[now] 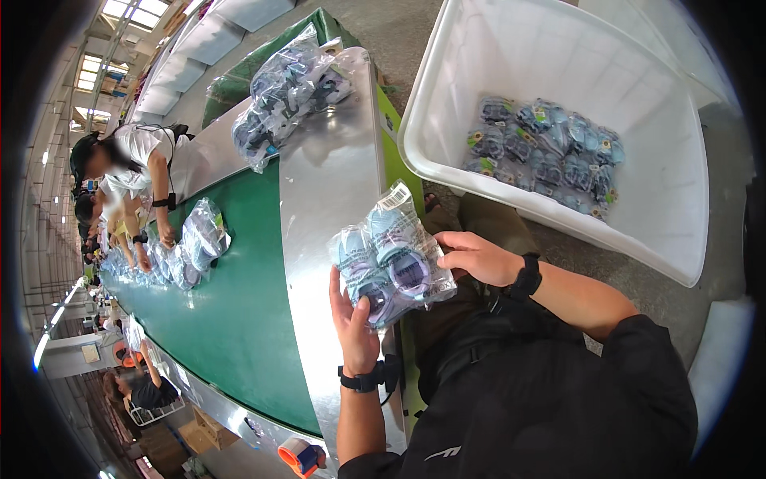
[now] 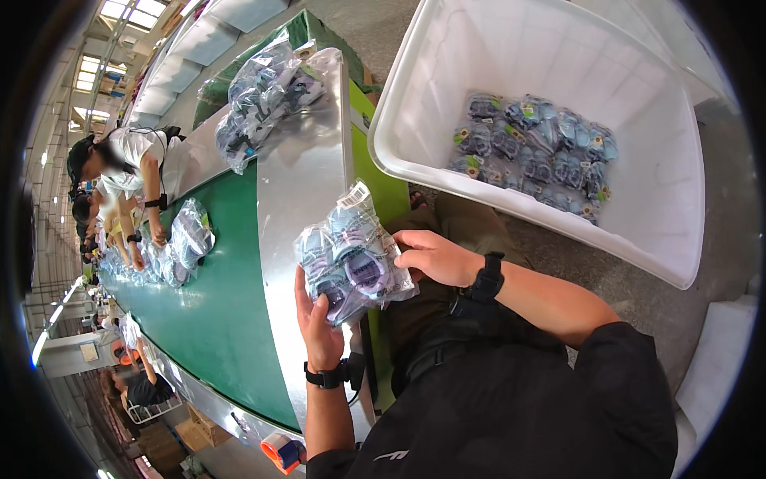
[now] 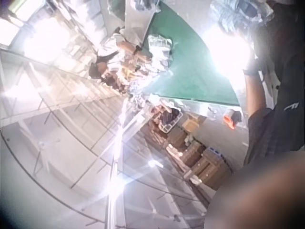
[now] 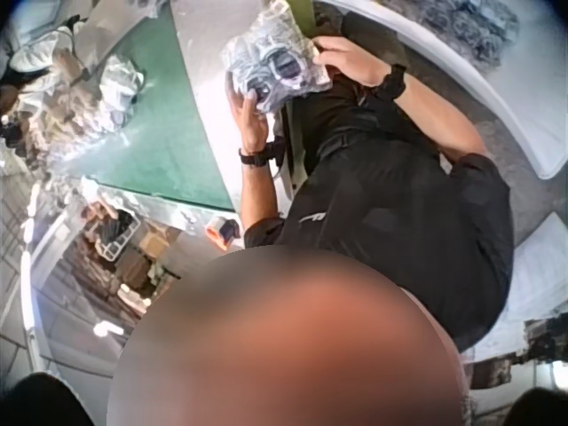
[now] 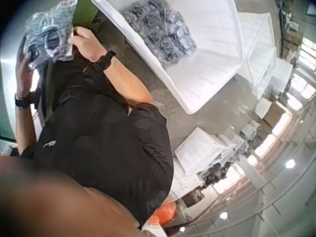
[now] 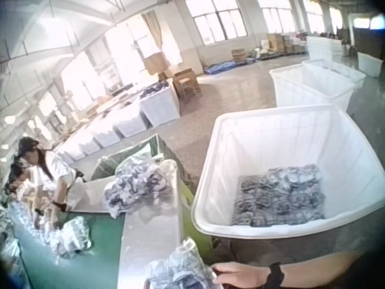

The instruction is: The person picks packaged items from a green conveyor belt and places them into a white bin. The person handles the items one at a time, briefly turning them over before depositing them into the bin. Other workers are visible in the background performing similar tasks.

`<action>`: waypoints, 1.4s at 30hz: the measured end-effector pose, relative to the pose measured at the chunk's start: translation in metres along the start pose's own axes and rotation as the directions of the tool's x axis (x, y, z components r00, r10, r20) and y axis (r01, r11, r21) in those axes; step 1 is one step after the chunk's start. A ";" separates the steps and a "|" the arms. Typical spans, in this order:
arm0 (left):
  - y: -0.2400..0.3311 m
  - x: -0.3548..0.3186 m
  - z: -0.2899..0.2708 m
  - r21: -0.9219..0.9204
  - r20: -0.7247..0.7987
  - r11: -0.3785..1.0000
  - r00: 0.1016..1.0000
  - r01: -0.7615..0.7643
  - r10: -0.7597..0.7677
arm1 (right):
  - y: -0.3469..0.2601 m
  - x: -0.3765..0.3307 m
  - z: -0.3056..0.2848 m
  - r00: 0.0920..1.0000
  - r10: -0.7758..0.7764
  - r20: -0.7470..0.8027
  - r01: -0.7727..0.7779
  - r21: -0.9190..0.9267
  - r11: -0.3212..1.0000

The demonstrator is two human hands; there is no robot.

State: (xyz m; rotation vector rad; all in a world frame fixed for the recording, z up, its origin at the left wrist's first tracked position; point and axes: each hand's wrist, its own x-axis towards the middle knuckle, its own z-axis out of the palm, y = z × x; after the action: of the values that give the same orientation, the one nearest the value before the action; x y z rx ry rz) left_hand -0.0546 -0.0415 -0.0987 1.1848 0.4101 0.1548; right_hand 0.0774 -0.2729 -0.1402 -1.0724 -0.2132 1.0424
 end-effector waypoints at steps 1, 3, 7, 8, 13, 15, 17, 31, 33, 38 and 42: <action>-0.001 0.000 0.001 -0.017 0.007 1.000 1.000 -0.022 0.022 | -0.001 -0.003 0.000 1.000 -0.028 0.001 0.028 -0.041 0.999; -0.003 -0.002 0.000 -0.055 0.007 0.998 0.999 -0.038 0.038 | -0.004 -0.009 0.002 0.997 -0.073 0.011 0.074 -0.071 0.995; -0.003 -0.006 -0.004 -0.091 0.029 0.995 0.998 -0.045 0.048 | -0.010 -0.021 0.002 0.992 -0.106 0.072 0.110 -0.057 0.992; -0.002 -0.006 -0.005 -0.115 0.037 0.993 0.999 -0.030 0.034 | -0.012 -0.025 -0.001 0.986 -0.133 0.104 0.138 -0.051 0.989; 0.002 -0.012 -0.004 -0.128 0.160 0.982 0.980 0.142 -0.121 | -0.021 -0.021 -0.032 0.998 0.046 -0.038 -0.043 0.063 0.997; 0.000 -0.013 0.000 -0.063 0.250 0.975 0.949 0.215 -0.193 | -0.018 -0.016 -0.036 0.991 0.133 -0.012 -0.133 -0.001 0.991; -0.003 -0.012 0.004 0.008 0.341 0.959 0.901 0.282 -0.267 | -0.013 -0.015 -0.033 0.987 0.035 0.157 -0.014 -0.135 0.991; -0.004 -0.006 -0.002 0.131 0.204 0.985 0.969 0.111 -0.136 | -0.037 -0.041 -0.124 0.956 -0.111 -0.273 0.025 -0.300 0.954; 0.001 -0.009 -0.008 0.101 0.167 0.990 0.979 0.103 -0.119 | -0.050 -0.045 -0.166 0.896 -0.178 -0.408 0.119 -0.167 0.979; 0.005 -0.013 -0.016 0.127 0.107 0.988 0.989 0.084 -0.098 | -0.080 -0.032 -0.276 0.650 -0.220 -0.727 0.451 0.137 0.882; 0.005 -0.017 -0.020 0.124 0.112 0.991 0.991 0.055 -0.069 | -0.065 -0.040 -0.315 0.441 0.014 -0.897 0.176 0.102 0.979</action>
State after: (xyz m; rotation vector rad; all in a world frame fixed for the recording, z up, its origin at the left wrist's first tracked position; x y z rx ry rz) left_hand -0.0775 -0.0282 -0.0966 1.2914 0.3573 0.0065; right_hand 0.2841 -0.5036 -0.2354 -1.2968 0.7062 0.2570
